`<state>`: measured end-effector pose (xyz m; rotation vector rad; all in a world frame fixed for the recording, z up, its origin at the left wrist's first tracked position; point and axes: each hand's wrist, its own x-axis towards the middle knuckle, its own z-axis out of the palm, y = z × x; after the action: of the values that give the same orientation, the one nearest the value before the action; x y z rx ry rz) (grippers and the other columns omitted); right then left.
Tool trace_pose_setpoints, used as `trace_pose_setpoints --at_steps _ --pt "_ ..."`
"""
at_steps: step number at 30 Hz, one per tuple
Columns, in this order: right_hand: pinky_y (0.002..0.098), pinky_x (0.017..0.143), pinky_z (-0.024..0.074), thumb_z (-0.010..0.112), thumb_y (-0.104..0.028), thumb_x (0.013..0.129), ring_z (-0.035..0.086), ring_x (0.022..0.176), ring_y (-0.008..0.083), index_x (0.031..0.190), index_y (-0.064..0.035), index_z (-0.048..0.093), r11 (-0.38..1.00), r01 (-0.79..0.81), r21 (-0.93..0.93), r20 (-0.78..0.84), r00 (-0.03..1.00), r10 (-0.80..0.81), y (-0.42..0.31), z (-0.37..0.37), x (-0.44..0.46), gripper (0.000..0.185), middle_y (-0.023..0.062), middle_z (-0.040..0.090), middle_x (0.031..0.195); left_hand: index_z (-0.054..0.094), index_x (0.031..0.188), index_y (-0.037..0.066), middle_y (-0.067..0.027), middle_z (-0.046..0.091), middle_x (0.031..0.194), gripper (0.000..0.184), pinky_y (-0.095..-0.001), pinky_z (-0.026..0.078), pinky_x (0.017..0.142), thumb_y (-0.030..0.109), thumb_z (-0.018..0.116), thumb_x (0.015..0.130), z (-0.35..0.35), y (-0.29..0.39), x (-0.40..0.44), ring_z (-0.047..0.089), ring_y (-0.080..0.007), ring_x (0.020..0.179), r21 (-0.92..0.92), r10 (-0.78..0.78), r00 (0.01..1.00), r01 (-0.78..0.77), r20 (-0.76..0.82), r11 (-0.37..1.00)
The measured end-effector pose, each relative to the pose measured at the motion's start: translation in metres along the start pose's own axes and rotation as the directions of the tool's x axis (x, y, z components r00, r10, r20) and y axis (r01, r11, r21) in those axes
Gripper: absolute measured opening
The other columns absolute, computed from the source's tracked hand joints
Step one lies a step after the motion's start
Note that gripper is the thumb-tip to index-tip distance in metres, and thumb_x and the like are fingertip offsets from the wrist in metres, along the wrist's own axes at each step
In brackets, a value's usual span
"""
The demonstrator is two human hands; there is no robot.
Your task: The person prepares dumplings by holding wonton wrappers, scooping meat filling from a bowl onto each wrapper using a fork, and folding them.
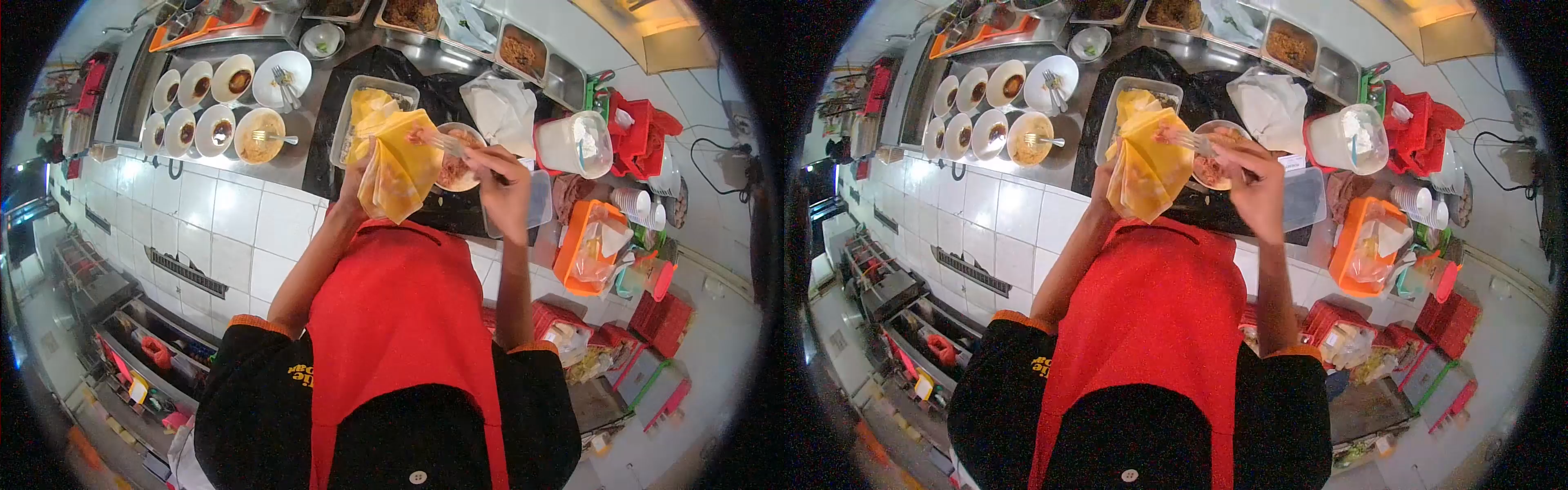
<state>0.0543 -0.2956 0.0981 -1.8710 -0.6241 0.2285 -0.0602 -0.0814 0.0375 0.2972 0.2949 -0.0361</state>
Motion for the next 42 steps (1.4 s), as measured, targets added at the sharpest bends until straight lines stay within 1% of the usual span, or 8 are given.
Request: trace_pose_setpoints --at_steps 11,13,20,24,27,34,40,42 --pt "0.0189 0.053 0.0382 0.057 0.010 0.087 0.051 0.061 0.0062 0.104 -0.0027 0.072 0.958 -0.085 0.273 0.111 0.992 0.056 -0.029 -0.022 0.009 0.026 0.0080 0.067 0.088 0.044 0.137 0.005 -0.0136 0.057 0.127 0.050 -0.0406 0.052 0.094 0.041 0.035 0.103 0.005 0.018 -0.005 0.060 -0.0267 0.111 -0.081 0.058 0.983 -0.044 0.173 0.996" --pt "0.0254 0.075 0.0484 0.055 0.015 0.080 0.063 0.082 0.0141 0.103 -0.0019 0.072 0.948 -0.266 0.172 0.203 0.952 0.230 -0.044 -0.028 0.018 0.033 0.0116 0.070 0.092 0.044 0.137 0.005 -0.0136 0.056 0.128 0.051 -0.0405 0.051 0.094 0.041 0.034 0.103 0.016 0.013 -0.009 0.060 -0.0268 0.112 0.033 0.058 0.994 -0.061 0.095 0.998" --pt "0.0285 0.084 0.0490 0.056 0.016 0.075 0.066 0.091 0.0232 0.103 -0.0044 0.073 0.999 0.030 0.019 0.080 0.996 -0.032 -0.051 0.001 0.013 0.039 0.0118 0.070 0.098 0.044 0.137 0.004 -0.0137 0.056 0.128 0.054 -0.0400 0.051 0.095 0.044 0.031 0.103 0.016 0.012 -0.012 0.059 -0.0268 0.112 0.125 0.089 0.994 -0.081 -0.063 0.989" --pt "0.0300 0.085 0.0493 0.058 0.016 0.075 0.066 0.092 0.0226 0.101 -0.0047 0.074 0.995 0.092 0.034 -0.001 0.996 -0.092 -0.031 0.018 0.008 0.037 0.0121 0.069 0.096 0.044 0.135 0.003 -0.0139 0.056 0.126 0.056 -0.0405 0.051 0.093 0.047 0.031 0.102 0.018 0.021 -0.009 0.060 -0.0271 0.110 0.017 0.055 0.990 -0.058 0.133 0.998" --pt "0.0203 0.060 0.0435 0.052 0.018 0.080 0.057 0.071 0.0101 0.104 -0.0041 0.072 0.989 0.149 0.001 -0.021 0.989 -0.149 -0.022 0.009 0.005 0.038 0.0087 0.066 0.091 0.045 0.134 0.003 -0.0136 0.058 0.123 0.058 -0.0402 0.052 0.092 0.049 0.031 0.102 0.034 0.027 -0.011 0.061 -0.0271 0.107 0.008 0.071 0.996 -0.071 0.045 0.997" --pt "0.0205 0.059 0.0403 0.066 0.005 0.084 0.053 0.068 0.0069 0.102 -0.0039 0.070 0.915 -0.142 0.377 0.099 0.989 0.113 -0.036 0.003 0.012 0.021 0.0042 0.062 0.080 0.046 0.133 0.003 -0.0115 0.060 0.118 0.045 -0.0380 0.054 0.089 0.035 0.044 0.101 0.022 0.006 -0.006 0.063 -0.0235 0.104 0.364 0.039 0.991 0.010 -0.126 0.931" --pt "0.0273 0.071 0.0485 0.077 -0.002 0.070 0.064 0.088 0.0195 0.086 -0.0014 0.064 0.945 0.210 -0.250 0.079 0.977 -0.196 -0.047 0.026 0.018 0.020 0.0068 0.064 0.087 0.045 0.135 0.002 -0.0150 0.058 0.123 0.045 -0.0407 0.052 0.091 0.031 0.044 0.100 0.006 -0.013 0.005 0.062 -0.0251 0.108 0.263 -0.006 0.989 0.046 -0.148 0.964" --pt "0.0291 0.075 0.0497 0.077 -0.002 0.070 0.064 0.091 0.0225 0.087 -0.0012 0.065 0.968 0.192 -0.161 0.110 0.978 -0.176 -0.049 0.046 0.002 0.021 0.0083 0.066 0.093 0.044 0.136 0.003 -0.0165 0.057 0.125 0.049 -0.0434 0.052 0.093 0.036 0.041 0.100 0.014 -0.008 0.004 0.061 -0.0271 0.110 0.268 0.034 0.980 0.020 -0.196 0.963"
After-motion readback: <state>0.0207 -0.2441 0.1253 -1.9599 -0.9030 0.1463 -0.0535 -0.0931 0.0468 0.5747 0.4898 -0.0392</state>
